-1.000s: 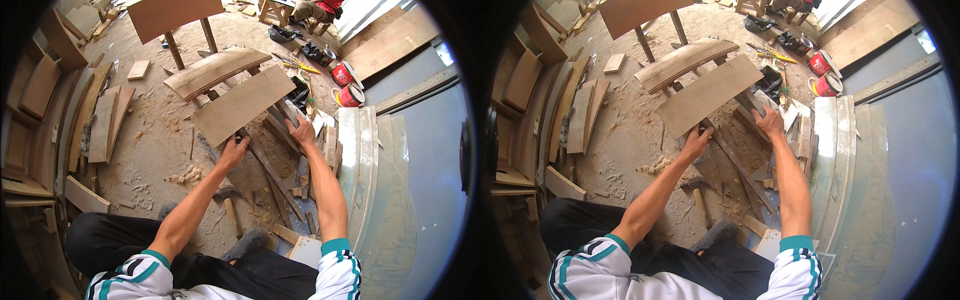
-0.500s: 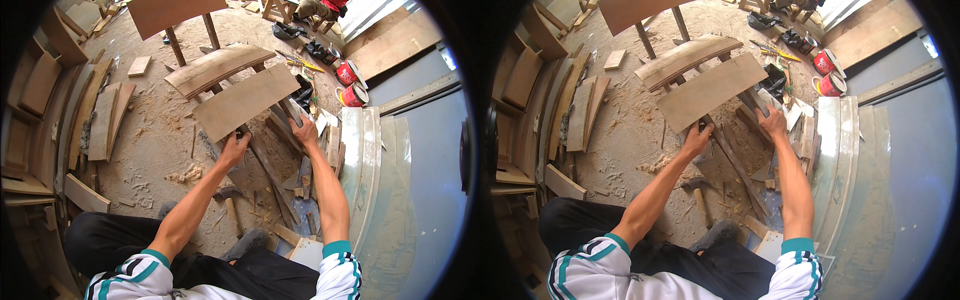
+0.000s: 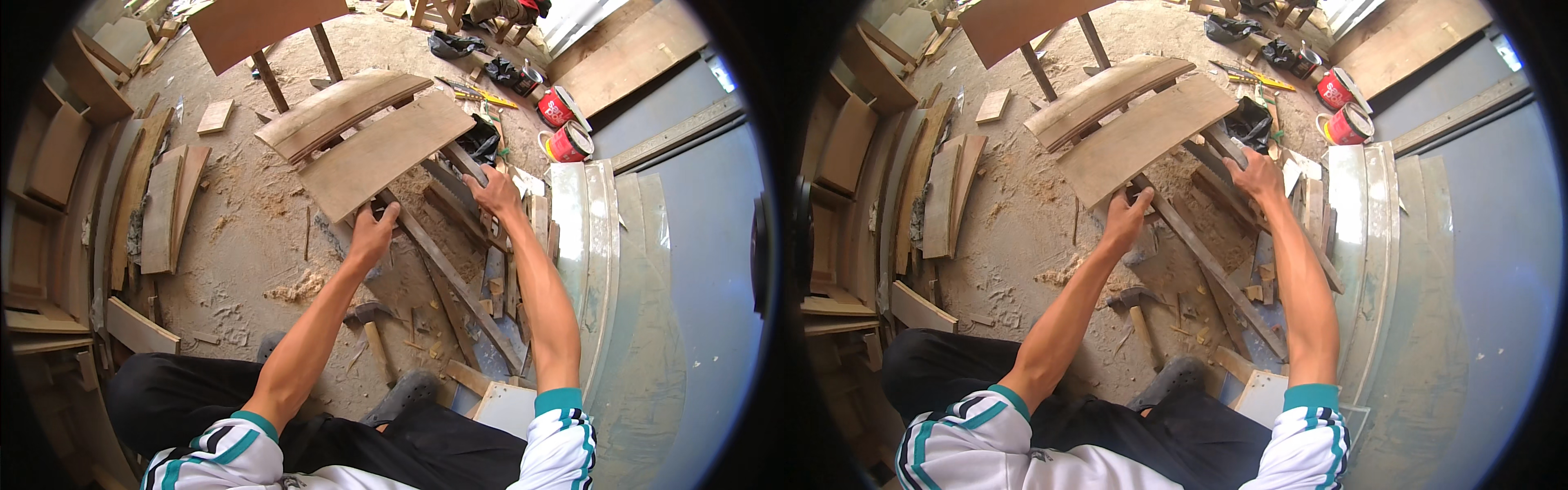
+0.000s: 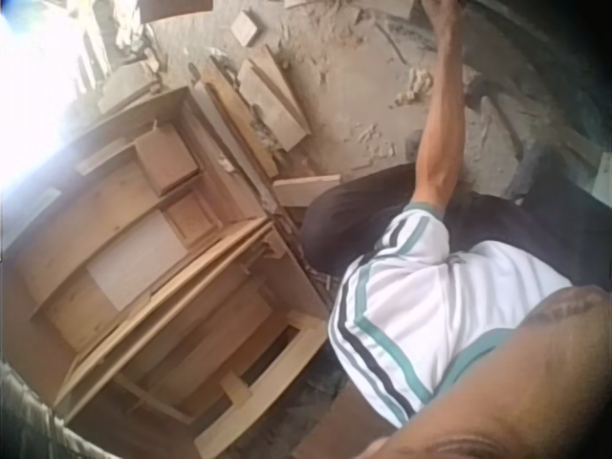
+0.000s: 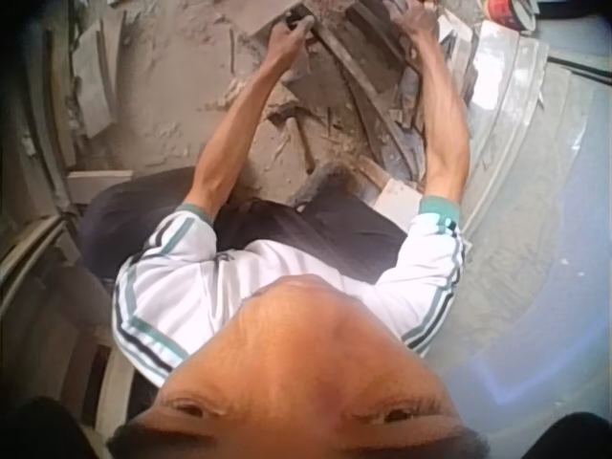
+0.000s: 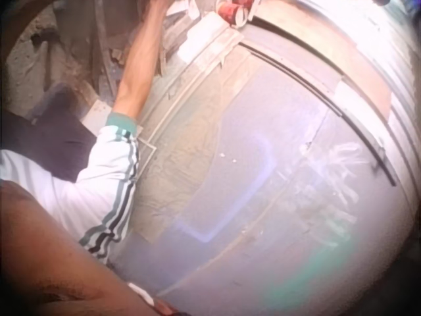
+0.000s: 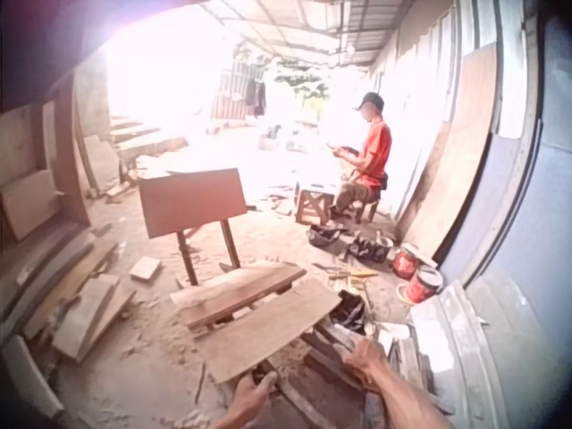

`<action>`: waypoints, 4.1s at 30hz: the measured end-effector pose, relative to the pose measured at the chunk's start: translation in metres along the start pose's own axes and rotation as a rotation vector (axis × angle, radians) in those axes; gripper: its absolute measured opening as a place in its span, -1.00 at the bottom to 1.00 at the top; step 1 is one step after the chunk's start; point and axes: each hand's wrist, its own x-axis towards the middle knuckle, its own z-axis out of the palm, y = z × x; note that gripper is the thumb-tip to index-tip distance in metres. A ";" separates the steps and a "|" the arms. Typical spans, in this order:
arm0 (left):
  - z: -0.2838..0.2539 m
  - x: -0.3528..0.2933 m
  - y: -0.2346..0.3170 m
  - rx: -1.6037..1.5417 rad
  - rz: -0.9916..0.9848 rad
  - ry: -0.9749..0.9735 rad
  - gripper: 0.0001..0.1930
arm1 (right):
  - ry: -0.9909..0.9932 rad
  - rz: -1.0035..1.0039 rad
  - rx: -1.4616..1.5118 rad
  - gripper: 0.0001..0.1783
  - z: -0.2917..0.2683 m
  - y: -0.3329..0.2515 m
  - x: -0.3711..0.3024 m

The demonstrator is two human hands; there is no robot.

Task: The person sits on the floor and assembles a wooden chair by nailing a plank to the frame. They position the plank, hammer nails into it, and repeatedly adjust the plank and frame to ensure alignment.

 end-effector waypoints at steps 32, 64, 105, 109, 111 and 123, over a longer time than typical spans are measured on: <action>0.010 -0.005 0.054 -0.312 -0.242 0.015 -0.74 | -0.009 0.061 0.047 -0.32 0.000 0.005 0.015; 0.022 -0.001 0.068 -0.258 -0.284 0.049 -0.80 | 0.001 0.082 -0.080 -0.35 -0.019 0.001 0.021; 0.022 -0.002 0.060 -0.164 -0.322 0.121 -0.92 | -0.054 0.127 0.091 -0.35 -0.018 -0.002 -0.001; 0.043 -0.022 0.037 -0.158 -0.307 0.069 -0.86 | -0.001 0.103 0.108 -0.39 -0.012 0.032 -0.024; 0.067 -0.037 0.032 -0.172 -0.287 0.030 -0.78 | 0.044 0.112 0.128 -0.39 -0.020 0.054 -0.040; 0.056 -0.028 0.181 -0.166 0.286 0.183 -0.27 | 0.528 -0.024 0.557 -0.41 -0.127 -0.030 -0.025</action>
